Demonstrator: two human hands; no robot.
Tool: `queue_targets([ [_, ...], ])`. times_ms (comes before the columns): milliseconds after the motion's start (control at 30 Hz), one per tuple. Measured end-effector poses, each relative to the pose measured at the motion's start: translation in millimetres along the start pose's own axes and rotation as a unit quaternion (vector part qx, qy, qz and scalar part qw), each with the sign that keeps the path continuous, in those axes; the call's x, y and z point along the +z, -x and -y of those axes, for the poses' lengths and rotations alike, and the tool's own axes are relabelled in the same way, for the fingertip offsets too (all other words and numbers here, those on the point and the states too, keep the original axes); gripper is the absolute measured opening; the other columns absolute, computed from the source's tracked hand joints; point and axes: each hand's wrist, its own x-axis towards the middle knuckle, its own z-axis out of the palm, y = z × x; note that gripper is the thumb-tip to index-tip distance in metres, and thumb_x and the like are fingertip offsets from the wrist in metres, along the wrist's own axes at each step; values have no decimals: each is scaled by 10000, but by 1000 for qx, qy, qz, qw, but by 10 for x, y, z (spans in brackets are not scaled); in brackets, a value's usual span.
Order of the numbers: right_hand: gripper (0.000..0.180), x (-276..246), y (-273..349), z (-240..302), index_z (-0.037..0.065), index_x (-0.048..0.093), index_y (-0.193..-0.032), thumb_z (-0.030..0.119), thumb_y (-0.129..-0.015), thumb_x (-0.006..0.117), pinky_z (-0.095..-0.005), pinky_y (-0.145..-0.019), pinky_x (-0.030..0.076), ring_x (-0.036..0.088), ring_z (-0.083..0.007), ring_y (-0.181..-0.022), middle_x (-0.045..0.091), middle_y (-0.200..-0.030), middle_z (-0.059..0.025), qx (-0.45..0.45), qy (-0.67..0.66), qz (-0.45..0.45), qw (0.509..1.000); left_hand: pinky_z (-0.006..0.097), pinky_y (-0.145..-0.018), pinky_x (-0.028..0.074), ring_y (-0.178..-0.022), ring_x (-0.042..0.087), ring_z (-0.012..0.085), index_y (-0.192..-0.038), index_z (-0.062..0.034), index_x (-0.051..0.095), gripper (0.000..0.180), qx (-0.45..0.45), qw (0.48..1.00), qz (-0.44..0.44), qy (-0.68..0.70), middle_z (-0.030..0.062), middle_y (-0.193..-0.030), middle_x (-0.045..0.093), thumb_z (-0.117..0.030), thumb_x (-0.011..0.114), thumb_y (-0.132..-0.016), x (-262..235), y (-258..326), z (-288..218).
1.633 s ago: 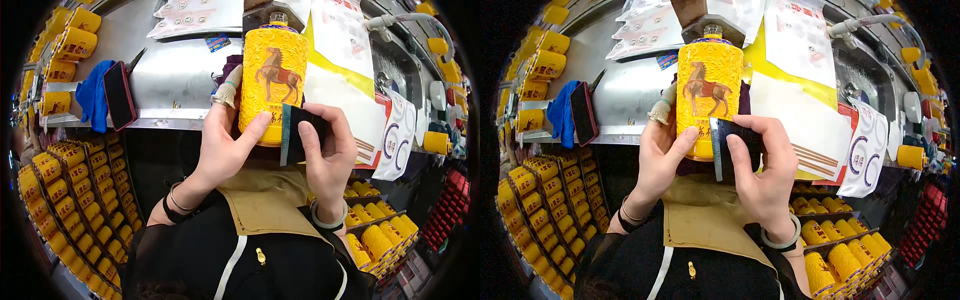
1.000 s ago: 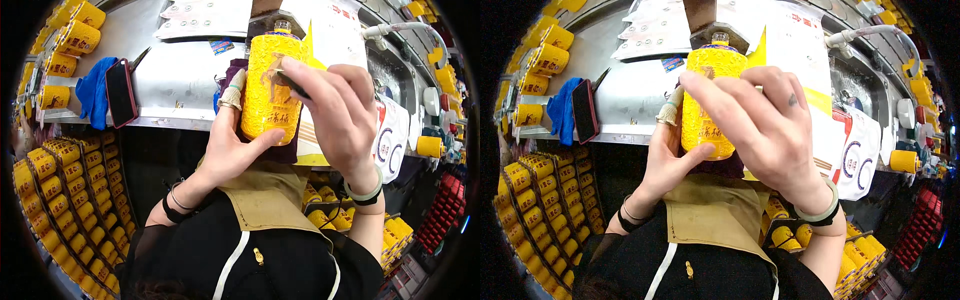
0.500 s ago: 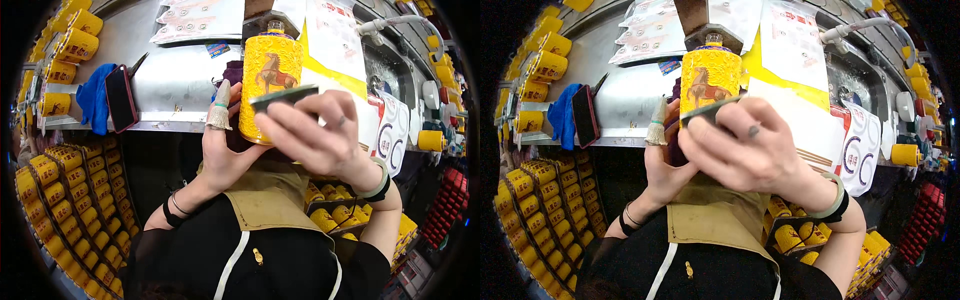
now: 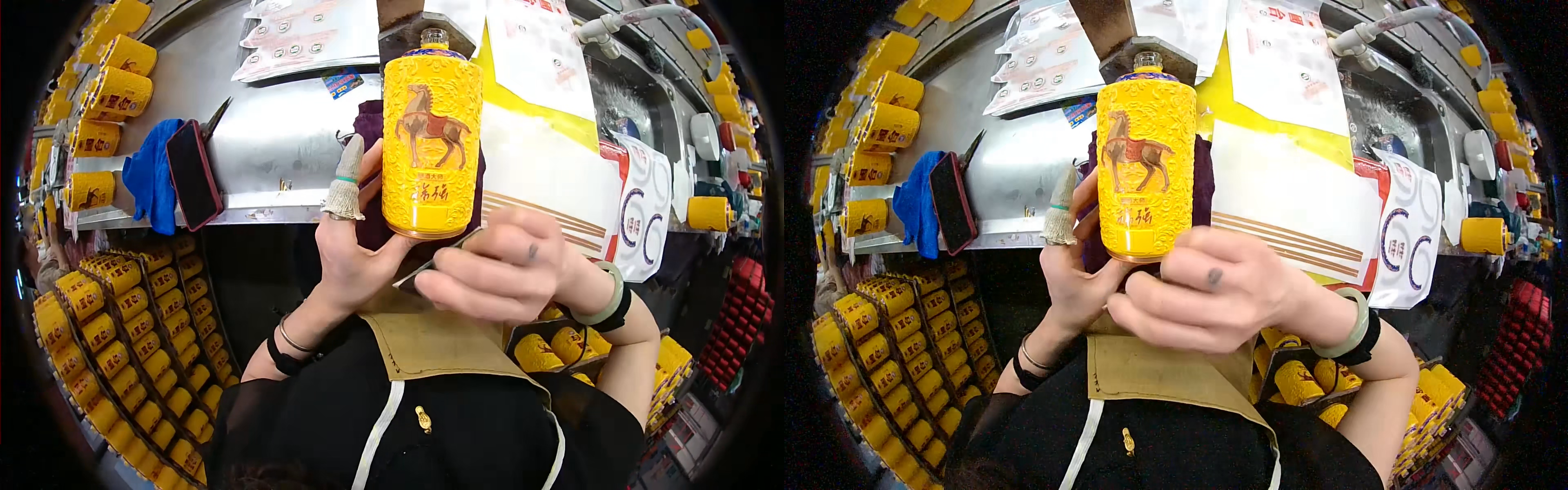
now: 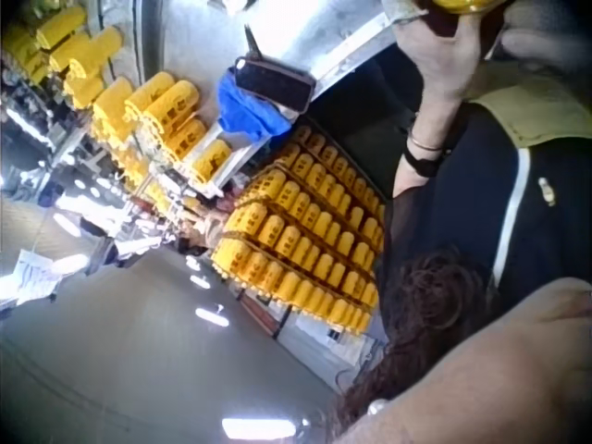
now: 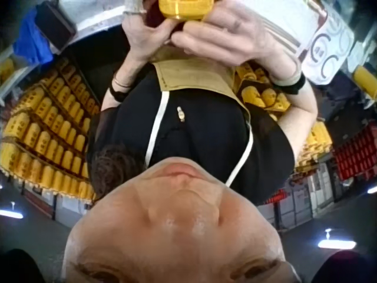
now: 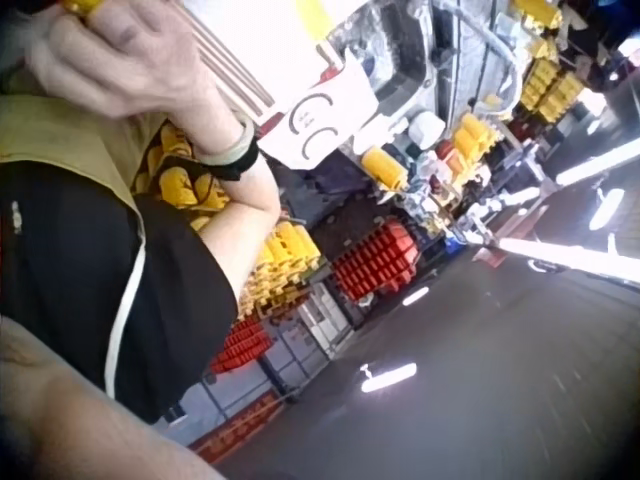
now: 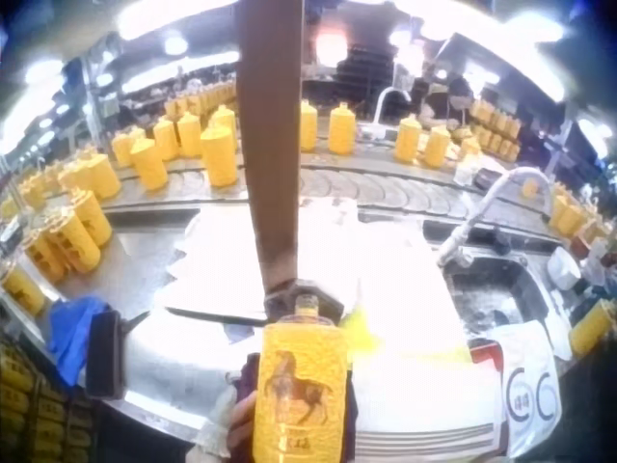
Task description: Applying decorative labels and a horse graphic to yellow textured liquor bottles on a production line.
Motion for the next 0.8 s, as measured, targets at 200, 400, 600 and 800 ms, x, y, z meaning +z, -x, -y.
queue_targets([
  [200, 296, 73, 151, 20, 170, 758, -1099, 156, -803, 760, -297, -713, 434, 547, -133, -848, 701, -1094, 81, 12, 39, -6, 999, 408, -1091, 494, -1314, 589, 332, -1540, 63, 354, 912, 8, 1000, 6, 19, 236, -1496, 508, 24, 844, -772, 0, -21, -13],
  [400, 247, -152, 83, -85, 69, 734, -1058, 230, -879, 789, -294, -654, 468, 576, -178, -770, 662, -896, -5, 202, -22, -81, 976, 442, -1057, 497, -1357, 525, 393, -1332, -9, 671, 568, 135, 978, -4, -157, 228, -1439, 527, 64, 795, -783, 31, 0, -40],
  [600, 367, -15, 263, 30, -45, 591, -1174, 305, -1062, 605, -238, -831, 436, 539, -123, -913, 595, -1046, -80, 405, -33, -260, 876, 424, -1070, 514, -1325, 560, 398, -1346, -8, 645, 597, 161, 970, 1, -182, 276, -1508, 445, 81, 795, -775, -7, 18, 36],
  [800, 352, 193, 252, 136, -34, 605, -1213, 292, -1091, 552, -226, -901, 432, 542, -86, -998, 607, -1130, -41, 508, -126, -349, 777, 417, -1044, 522, -1270, 562, 408, -1338, -172, 707, 637, 186, 912, 10, -366, 226, -1411, 511, 9, 816, -737, 120, 10, -161],
])
